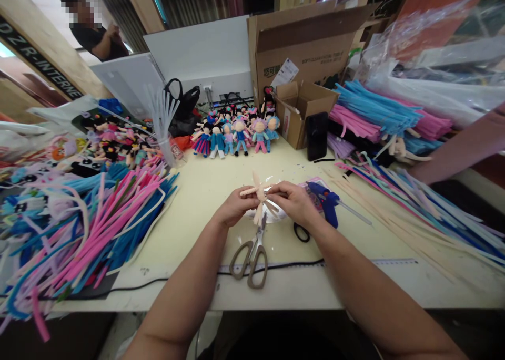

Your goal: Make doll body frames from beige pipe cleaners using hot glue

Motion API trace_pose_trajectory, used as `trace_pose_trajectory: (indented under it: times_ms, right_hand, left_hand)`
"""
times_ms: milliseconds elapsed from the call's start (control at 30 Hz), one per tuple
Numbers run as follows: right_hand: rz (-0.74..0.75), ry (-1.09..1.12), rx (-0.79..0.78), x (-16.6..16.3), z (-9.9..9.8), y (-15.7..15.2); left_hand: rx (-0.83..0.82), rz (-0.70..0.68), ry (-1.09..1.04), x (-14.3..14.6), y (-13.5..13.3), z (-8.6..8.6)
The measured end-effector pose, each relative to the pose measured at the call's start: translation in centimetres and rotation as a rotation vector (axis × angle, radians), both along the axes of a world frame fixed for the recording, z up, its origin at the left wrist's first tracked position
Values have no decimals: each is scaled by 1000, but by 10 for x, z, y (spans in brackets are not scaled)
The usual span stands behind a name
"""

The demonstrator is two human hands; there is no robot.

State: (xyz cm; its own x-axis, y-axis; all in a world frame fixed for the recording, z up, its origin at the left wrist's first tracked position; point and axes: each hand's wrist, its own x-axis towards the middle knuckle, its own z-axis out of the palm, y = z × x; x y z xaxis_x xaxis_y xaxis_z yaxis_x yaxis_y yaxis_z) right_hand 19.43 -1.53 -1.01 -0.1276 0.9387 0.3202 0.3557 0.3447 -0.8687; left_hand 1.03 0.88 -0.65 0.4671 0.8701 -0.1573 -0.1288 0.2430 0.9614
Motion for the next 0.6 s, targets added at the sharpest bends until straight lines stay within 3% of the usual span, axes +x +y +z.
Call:
trace_pose_trajectory:
  times_ms: [200, 433, 600]
  right_hand:
    - [22, 50, -63, 1, 2, 0]
    - [102, 335, -320, -3, 8, 3]
    - [132, 423, -420, -5, 11, 2]
  left_hand:
    - [-47, -4, -56, 1, -1, 2]
    - [-152, -33, -207, 7, -6, 7]
    - [-176, -11, -252, 10, -9, 9]
